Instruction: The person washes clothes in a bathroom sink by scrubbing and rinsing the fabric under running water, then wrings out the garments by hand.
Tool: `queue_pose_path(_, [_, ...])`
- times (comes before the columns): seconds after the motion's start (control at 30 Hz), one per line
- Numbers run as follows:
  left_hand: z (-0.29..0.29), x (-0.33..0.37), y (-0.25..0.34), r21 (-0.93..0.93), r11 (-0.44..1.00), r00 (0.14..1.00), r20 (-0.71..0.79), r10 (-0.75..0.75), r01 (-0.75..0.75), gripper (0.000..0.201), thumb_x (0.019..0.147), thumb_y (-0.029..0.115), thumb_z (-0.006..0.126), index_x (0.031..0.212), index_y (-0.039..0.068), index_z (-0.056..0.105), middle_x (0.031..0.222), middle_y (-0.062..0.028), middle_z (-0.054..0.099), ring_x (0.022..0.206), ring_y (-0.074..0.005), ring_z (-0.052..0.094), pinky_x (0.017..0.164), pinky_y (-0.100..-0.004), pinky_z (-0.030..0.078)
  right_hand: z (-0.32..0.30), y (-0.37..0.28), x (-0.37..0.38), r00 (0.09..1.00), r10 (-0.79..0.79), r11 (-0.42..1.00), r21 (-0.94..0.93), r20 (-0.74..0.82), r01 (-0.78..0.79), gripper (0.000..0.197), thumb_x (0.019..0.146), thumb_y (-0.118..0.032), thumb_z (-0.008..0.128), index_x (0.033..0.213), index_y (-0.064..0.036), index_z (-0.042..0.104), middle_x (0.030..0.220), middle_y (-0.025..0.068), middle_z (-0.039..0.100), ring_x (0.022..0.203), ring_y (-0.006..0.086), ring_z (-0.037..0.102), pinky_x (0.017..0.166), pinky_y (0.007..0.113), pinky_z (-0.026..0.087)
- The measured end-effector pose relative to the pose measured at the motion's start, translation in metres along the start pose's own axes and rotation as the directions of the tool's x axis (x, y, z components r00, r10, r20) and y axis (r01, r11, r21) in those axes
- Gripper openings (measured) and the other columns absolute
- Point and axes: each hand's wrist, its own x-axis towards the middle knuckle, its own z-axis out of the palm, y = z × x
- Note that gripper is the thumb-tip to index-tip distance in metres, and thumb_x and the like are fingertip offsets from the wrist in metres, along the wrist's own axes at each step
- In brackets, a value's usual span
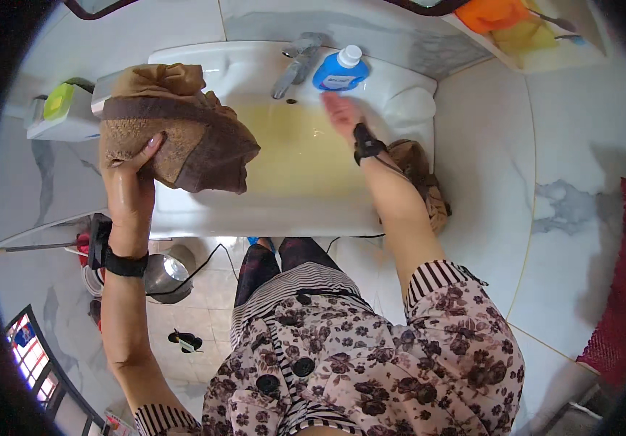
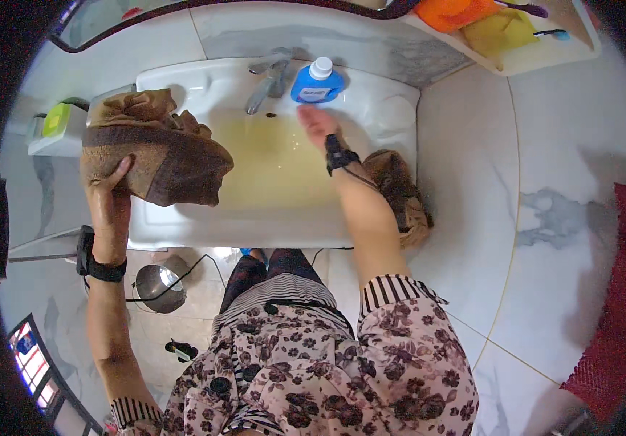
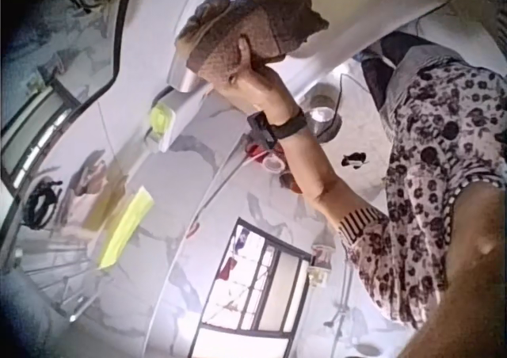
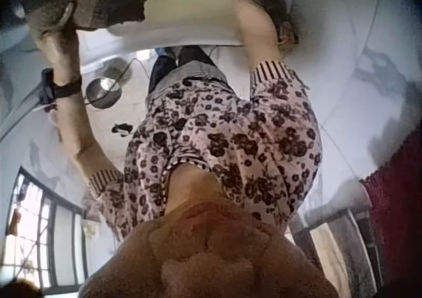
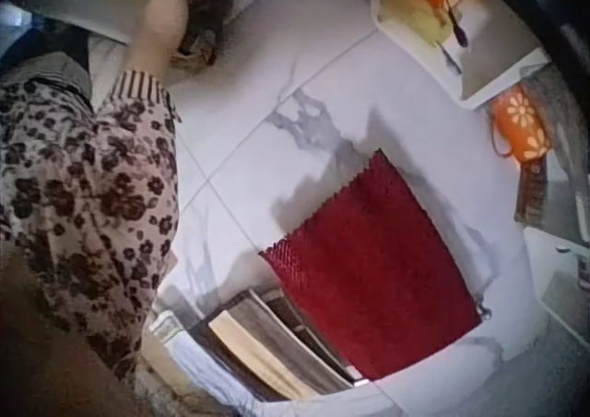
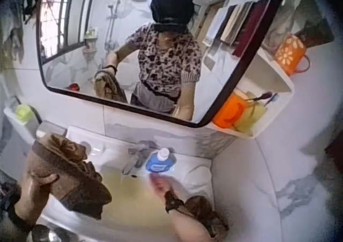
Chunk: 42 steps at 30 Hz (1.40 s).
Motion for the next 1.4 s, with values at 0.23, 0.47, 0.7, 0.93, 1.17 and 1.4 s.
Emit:
queue_pose_path(0.23, [0.006,0.000,-0.008,0.010,1.000,0.999,0.040,0.000,0.000,0.055,0.076,-0.005,0.067,0.126,-0.001,0.043,0.117,-0.0141,0.055,0.108,-0.0269,0.055,0.093,-0.0389,0.046,0.031,0.041,0.006,0.667,-0.264,0.913,-0.404,-0.697,-0.060,0.036,0.091,-0.026,0.042,0.109,0.0040,0.052,0.114,0.0197,0.057,0.108,0.0348,0.054,0.095,0.048,0.044])
queue_pose_path(0.47, [0.017,-0.002,-0.005,0.001,1.000,1.000,0.026,0.014,-0.014,0.056,0.072,-0.008,0.070,0.122,-0.004,0.046,0.116,-0.0146,0.056,0.107,-0.0265,0.056,0.093,-0.0375,0.046,0.031,0.100,0.087,0.814,0.510,0.834,0.391,-0.276,-0.390,0.034,0.097,-0.023,0.039,0.111,0.0053,0.051,0.114,0.0233,0.056,0.109,0.0360,0.054,0.095,0.049,0.044])
queue_pose_path(0.7, [-0.001,-0.002,-0.007,0.003,0.999,0.998,0.035,0.050,-0.050,0.048,0.074,-0.008,0.069,0.119,-0.005,0.050,0.114,-0.0167,0.058,0.102,-0.0276,0.060,0.089,-0.0372,0.050,0.065,0.115,0.082,0.870,0.244,0.886,-0.266,-0.429,-0.379,0.031,0.095,-0.026,0.049,0.094,0.0042,0.054,0.092,0.0161,0.059,0.094,0.0331,0.057,0.090,0.041,0.047])
queue_pose_path(0.93, [-0.013,0.002,-0.018,0.075,0.995,0.997,0.041,0.062,-0.065,0.045,0.078,-0.005,0.065,0.120,-0.004,0.049,0.113,-0.0151,0.059,0.104,-0.0265,0.059,0.090,-0.0375,0.049,0.099,0.098,-0.027,0.331,0.752,-0.139,-0.627,-0.570,-0.766,0.016,0.078,-0.014,0.063,0.081,0.0012,0.066,0.076,0.0112,0.066,0.064,0.0191,0.061,0.059,0.034,0.049])
queue_pose_path(1.17, [-0.003,0.009,-0.016,0.027,0.997,0.992,0.106,0.067,-0.071,0.046,0.078,-0.005,0.065,0.120,-0.003,0.049,0.113,-0.0142,0.059,0.104,-0.0265,0.058,0.092,-0.0376,0.048,0.073,0.043,-0.055,0.547,0.137,-0.970,-0.225,-0.826,-0.096,0.019,0.071,-0.017,0.062,0.070,0.0004,0.068,0.069,0.0119,0.067,0.065,0.0229,0.065,0.057,0.038,0.048])
queue_pose_path(1.4, [-0.001,0.002,-0.014,-0.028,0.997,0.996,0.053,0.078,-0.077,0.051,0.072,-0.009,0.069,0.119,-0.004,0.049,0.113,-0.0144,0.058,0.103,-0.0258,0.059,0.088,-0.0360,0.050,0.052,0.062,0.006,0.849,0.239,0.585,-0.628,-0.471,-0.513,0.039,0.093,-0.028,0.048,0.112,0.0052,0.055,0.114,0.0173,0.060,0.100,0.0335,0.060,0.091,0.043,0.049])
